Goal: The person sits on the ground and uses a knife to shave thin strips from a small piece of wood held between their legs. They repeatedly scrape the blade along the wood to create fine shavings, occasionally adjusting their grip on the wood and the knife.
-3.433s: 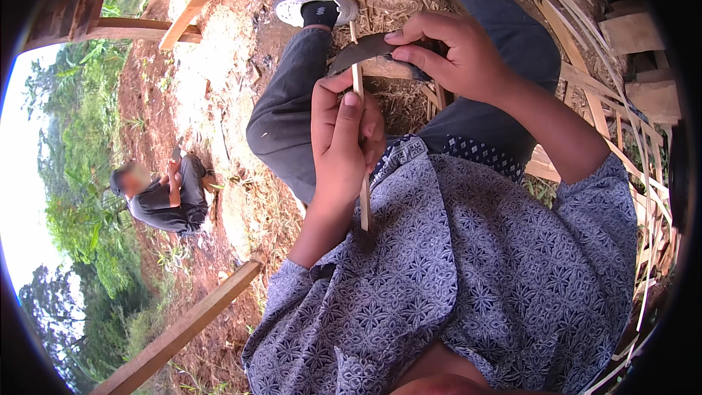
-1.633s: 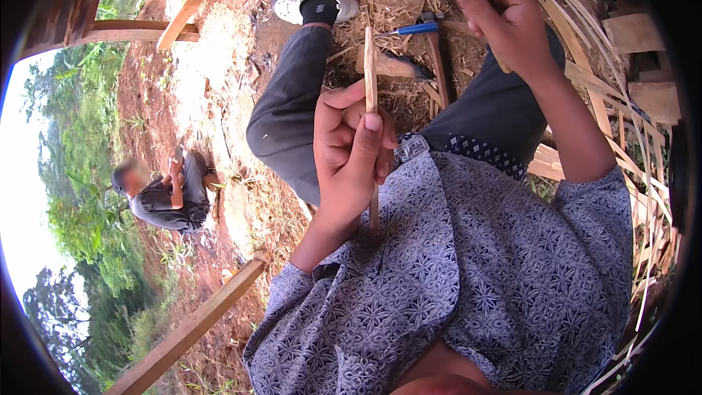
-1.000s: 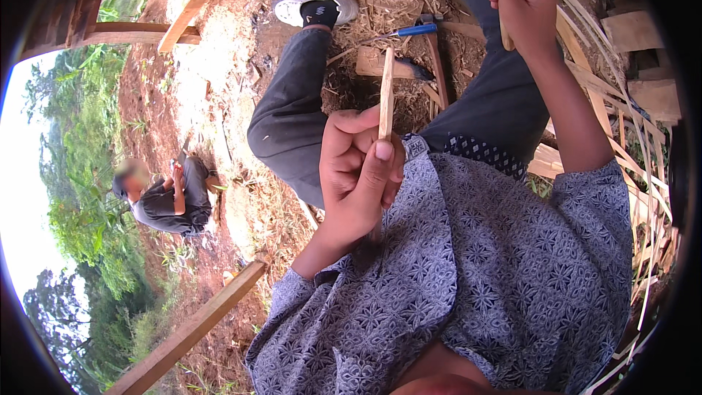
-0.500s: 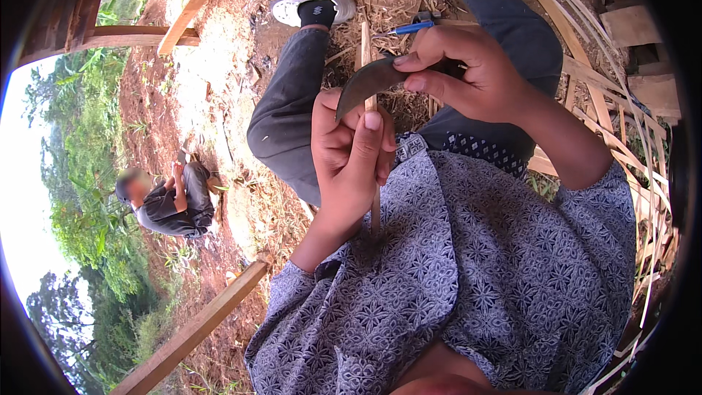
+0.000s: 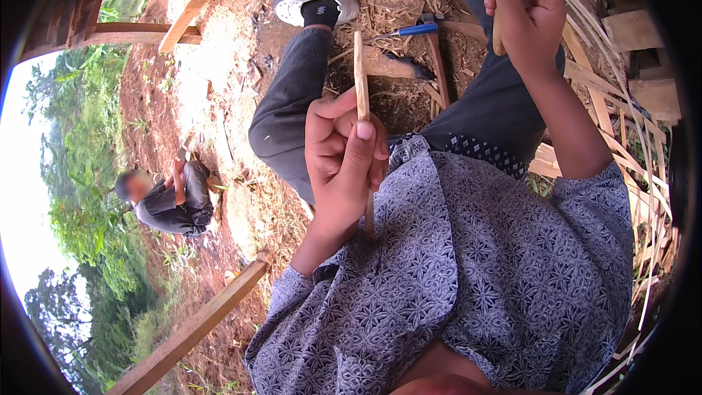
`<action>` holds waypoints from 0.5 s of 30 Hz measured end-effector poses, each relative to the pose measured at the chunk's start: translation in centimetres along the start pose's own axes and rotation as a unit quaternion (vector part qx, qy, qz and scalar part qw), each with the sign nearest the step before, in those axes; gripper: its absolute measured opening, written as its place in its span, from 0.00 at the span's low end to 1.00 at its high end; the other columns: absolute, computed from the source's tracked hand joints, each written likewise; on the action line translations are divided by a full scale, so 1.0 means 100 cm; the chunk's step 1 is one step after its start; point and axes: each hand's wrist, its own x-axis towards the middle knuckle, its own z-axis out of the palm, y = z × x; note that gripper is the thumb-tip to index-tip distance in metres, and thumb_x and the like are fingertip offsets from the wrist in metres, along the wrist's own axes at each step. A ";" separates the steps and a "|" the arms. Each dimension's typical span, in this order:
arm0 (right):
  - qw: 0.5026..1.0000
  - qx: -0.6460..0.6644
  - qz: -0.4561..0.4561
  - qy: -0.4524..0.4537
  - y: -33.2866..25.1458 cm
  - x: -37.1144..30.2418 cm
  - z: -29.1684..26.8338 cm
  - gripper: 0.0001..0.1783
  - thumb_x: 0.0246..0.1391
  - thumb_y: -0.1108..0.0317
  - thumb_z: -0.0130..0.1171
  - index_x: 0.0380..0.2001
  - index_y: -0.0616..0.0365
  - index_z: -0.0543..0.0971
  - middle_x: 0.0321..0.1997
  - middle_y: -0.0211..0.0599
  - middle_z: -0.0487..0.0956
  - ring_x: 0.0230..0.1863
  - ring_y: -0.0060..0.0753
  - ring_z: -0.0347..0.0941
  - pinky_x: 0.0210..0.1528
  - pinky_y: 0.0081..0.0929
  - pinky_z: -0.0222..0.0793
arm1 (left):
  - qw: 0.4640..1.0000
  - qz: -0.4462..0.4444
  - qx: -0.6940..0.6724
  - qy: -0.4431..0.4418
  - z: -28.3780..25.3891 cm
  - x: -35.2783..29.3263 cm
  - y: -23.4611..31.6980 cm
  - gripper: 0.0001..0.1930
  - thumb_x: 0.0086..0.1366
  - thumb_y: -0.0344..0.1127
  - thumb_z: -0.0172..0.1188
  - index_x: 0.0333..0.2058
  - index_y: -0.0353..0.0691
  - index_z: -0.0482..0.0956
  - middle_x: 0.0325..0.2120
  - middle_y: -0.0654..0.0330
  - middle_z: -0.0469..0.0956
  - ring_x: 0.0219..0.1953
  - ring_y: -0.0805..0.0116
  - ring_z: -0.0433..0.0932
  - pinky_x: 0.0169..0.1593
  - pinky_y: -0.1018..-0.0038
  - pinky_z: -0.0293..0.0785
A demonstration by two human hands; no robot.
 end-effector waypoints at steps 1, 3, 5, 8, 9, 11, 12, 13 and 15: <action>0.999 0.001 -0.011 0.034 -0.001 0.001 0.002 0.08 0.71 0.66 0.57 0.44 0.58 0.73 0.27 0.25 0.73 0.21 0.11 0.64 0.22 0.15 0.61 | 1.000 -0.003 -0.003 0.004 0.000 0.000 -0.002 0.15 0.79 0.29 0.48 0.61 0.39 0.64 0.26 0.59 0.74 0.15 0.84 0.61 0.19 0.86 0.61; 0.997 0.032 -0.007 -0.064 -0.008 -0.009 0.009 0.09 0.70 0.69 0.58 0.49 0.60 0.75 0.33 0.27 0.77 0.25 0.12 0.68 0.27 0.15 0.65 | 1.000 0.001 0.007 0.004 0.000 0.002 -0.001 0.15 0.79 0.29 0.48 0.61 0.39 0.64 0.26 0.58 0.74 0.15 0.84 0.62 0.19 0.86 0.61; 0.985 0.052 0.014 -0.162 -0.025 -0.019 0.015 0.11 0.68 0.72 0.61 0.51 0.61 0.77 0.36 0.30 0.79 0.28 0.15 0.71 0.31 0.17 0.68 | 1.000 -0.001 0.010 0.002 0.002 0.005 0.000 0.15 0.79 0.29 0.48 0.61 0.39 0.64 0.27 0.58 0.74 0.15 0.84 0.62 0.19 0.86 0.61; 0.958 0.061 0.017 -0.281 -0.037 -0.032 0.028 0.12 0.64 0.73 0.64 0.49 0.62 0.78 0.36 0.33 0.79 0.31 0.19 0.74 0.33 0.21 0.69 | 1.000 -0.012 0.012 0.007 0.007 0.008 0.001 0.15 0.79 0.29 0.48 0.61 0.39 0.64 0.26 0.59 0.74 0.15 0.83 0.62 0.18 0.85 0.60; 0.956 0.047 0.017 -0.289 -0.039 -0.031 0.030 0.12 0.64 0.73 0.65 0.48 0.62 0.78 0.35 0.33 0.79 0.32 0.20 0.74 0.33 0.22 0.69 | 1.000 -0.015 0.011 0.010 0.009 0.008 0.001 0.15 0.79 0.29 0.48 0.61 0.39 0.64 0.26 0.59 0.74 0.15 0.83 0.63 0.18 0.85 0.60; 0.952 0.022 0.014 -0.307 -0.042 -0.028 0.034 0.11 0.62 0.73 0.66 0.46 0.63 0.79 0.34 0.33 0.79 0.33 0.23 0.76 0.35 0.23 0.70 | 1.000 -0.020 0.004 0.011 0.009 0.008 0.001 0.15 0.79 0.29 0.48 0.60 0.39 0.64 0.26 0.59 0.74 0.15 0.83 0.63 0.18 0.85 0.60; 0.953 0.009 -0.010 -0.302 -0.038 -0.027 0.033 0.10 0.63 0.72 0.66 0.45 0.62 0.80 0.37 0.33 0.81 0.36 0.22 0.78 0.35 0.22 0.72 | 1.000 -0.024 -0.002 0.008 0.008 0.007 0.000 0.14 0.79 0.29 0.48 0.60 0.39 0.64 0.26 0.59 0.74 0.15 0.83 0.63 0.18 0.85 0.60; 0.954 -0.005 -0.033 -0.296 -0.033 -0.024 0.030 0.09 0.63 0.71 0.66 0.44 0.61 0.81 0.39 0.33 0.83 0.38 0.21 0.81 0.35 0.21 0.74 | 1.000 -0.028 -0.009 0.004 0.008 0.008 0.000 0.14 0.79 0.29 0.48 0.60 0.39 0.64 0.26 0.59 0.74 0.15 0.83 0.63 0.18 0.85 0.60; 0.972 -0.007 -0.023 -0.233 -0.029 -0.021 0.028 0.07 0.65 0.70 0.65 0.44 0.60 0.81 0.37 0.32 0.83 0.36 0.19 0.79 0.34 0.19 0.73 | 0.999 -0.028 -0.012 -0.011 0.009 0.009 0.002 0.15 0.79 0.32 0.49 0.60 0.40 0.66 0.26 0.59 0.73 0.16 0.82 0.63 0.18 0.85 0.60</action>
